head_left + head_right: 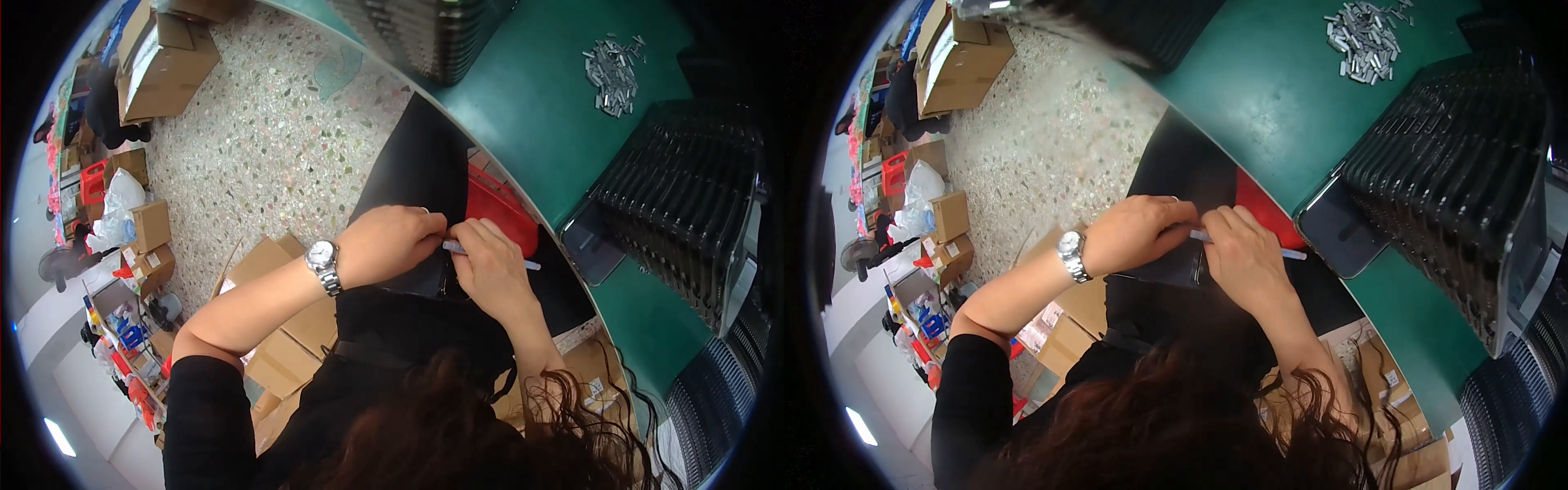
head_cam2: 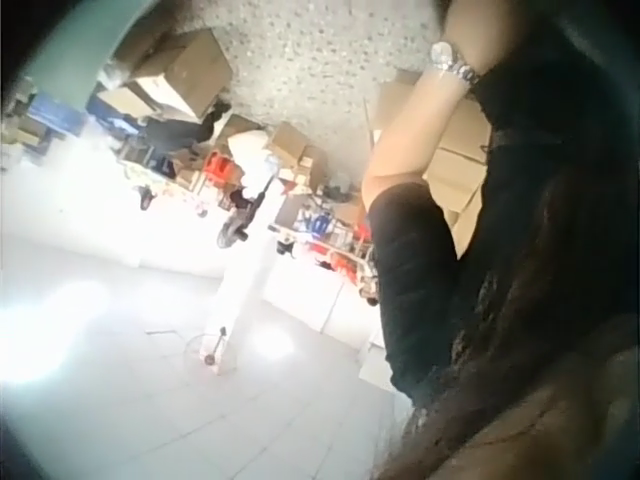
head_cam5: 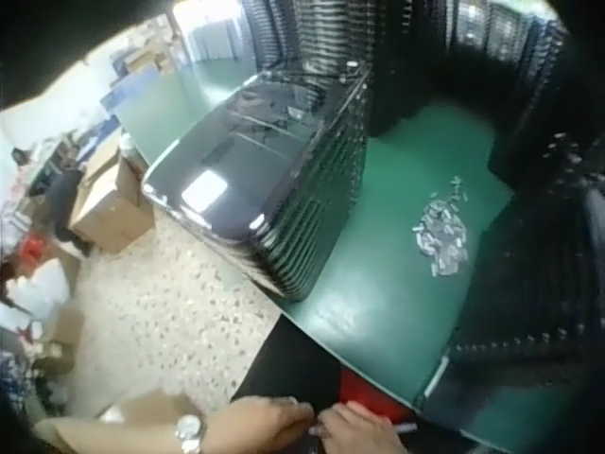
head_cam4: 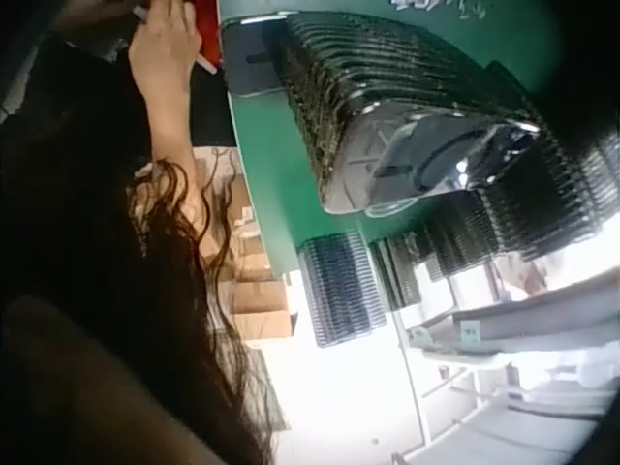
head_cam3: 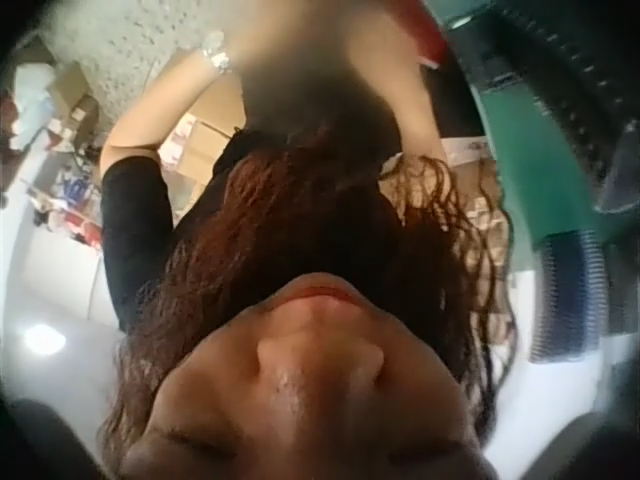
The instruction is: Assembling components and checking glossy phone cases in a manufacturing setting.
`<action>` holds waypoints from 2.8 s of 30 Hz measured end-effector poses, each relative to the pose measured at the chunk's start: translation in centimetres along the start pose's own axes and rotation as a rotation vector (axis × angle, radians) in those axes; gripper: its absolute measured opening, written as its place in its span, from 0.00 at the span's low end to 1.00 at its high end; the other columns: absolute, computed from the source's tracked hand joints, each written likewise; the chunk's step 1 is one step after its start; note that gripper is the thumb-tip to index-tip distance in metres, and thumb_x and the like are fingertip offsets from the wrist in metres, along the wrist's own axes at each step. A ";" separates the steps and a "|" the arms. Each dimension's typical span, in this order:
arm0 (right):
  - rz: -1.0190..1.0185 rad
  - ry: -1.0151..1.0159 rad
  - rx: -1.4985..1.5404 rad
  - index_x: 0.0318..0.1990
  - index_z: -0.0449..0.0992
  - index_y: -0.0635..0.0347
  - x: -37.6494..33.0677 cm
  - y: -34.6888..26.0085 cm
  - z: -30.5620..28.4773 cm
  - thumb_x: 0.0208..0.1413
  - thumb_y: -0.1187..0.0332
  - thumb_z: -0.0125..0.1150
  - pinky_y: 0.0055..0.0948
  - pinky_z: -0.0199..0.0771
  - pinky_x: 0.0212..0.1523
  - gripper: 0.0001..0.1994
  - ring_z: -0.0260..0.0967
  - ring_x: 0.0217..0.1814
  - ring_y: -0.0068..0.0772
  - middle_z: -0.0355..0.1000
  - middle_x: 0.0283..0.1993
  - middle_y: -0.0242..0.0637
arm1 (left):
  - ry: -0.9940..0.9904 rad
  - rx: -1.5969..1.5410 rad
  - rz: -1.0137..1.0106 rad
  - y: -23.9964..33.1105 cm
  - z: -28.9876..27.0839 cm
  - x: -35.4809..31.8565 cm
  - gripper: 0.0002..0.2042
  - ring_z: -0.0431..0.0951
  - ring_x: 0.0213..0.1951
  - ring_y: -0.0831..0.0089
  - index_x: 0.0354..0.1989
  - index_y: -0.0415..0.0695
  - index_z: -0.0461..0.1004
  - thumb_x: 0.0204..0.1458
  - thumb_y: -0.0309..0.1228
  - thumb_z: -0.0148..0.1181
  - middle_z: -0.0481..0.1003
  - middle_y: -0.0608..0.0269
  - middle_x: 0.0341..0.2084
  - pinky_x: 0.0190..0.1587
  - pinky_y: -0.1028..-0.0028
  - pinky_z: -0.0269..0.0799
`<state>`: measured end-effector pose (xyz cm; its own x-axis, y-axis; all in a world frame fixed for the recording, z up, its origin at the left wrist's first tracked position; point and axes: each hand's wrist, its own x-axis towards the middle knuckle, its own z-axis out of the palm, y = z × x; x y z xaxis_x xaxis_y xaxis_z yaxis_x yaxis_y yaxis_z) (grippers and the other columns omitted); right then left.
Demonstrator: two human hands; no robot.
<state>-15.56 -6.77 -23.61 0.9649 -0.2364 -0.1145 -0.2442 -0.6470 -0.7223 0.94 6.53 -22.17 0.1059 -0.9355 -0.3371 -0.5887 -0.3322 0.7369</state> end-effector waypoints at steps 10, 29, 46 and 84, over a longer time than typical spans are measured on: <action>-0.023 -0.059 0.036 0.40 0.73 0.64 -2.1 2.2 2.4 0.50 0.77 0.58 0.52 0.74 0.49 0.09 0.73 0.48 0.56 0.73 0.40 0.48 | -0.032 0.198 0.057 -0.4 3.0 -0.8 0.08 0.84 0.36 0.56 0.44 0.50 0.76 0.59 0.33 0.55 0.81 0.57 0.34 0.36 0.59 0.81; -0.008 -0.290 -0.173 0.50 0.78 0.64 1.6 0.3 3.7 0.63 0.69 0.56 0.46 0.73 0.45 0.12 0.69 0.47 0.50 0.71 0.40 0.44 | 0.085 0.174 0.026 -5.5 5.3 -2.1 0.09 0.84 0.31 0.56 0.44 0.46 0.76 0.57 0.33 0.57 0.80 0.57 0.30 0.33 0.59 0.79; 0.526 -0.169 0.356 0.46 0.82 0.56 -1.6 4.6 4.6 0.63 0.55 0.61 0.47 0.75 0.48 0.15 0.77 0.49 0.54 0.79 0.43 0.46 | -0.021 0.455 0.027 -2.5 5.8 1.4 0.08 0.84 0.31 0.60 0.41 0.46 0.74 0.57 0.34 0.59 0.80 0.60 0.29 0.32 0.62 0.80; 0.403 0.770 -0.103 0.59 0.69 0.81 -10.8 8.2 -14.4 0.65 0.77 0.56 0.36 0.74 0.54 0.19 0.75 0.48 0.39 0.78 0.50 0.54 | 1.115 0.493 0.501 6.9 -8.1 -7.9 0.12 0.75 0.26 0.70 0.38 0.50 0.82 0.48 0.39 0.75 0.74 0.69 0.25 0.27 0.69 0.68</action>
<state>-29.36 -19.99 -18.52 0.4789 -0.8610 0.1712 -0.5962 -0.4621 -0.6565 2.54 10.63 -9.62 0.2522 -0.6191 0.7437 -0.9604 -0.0661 0.2706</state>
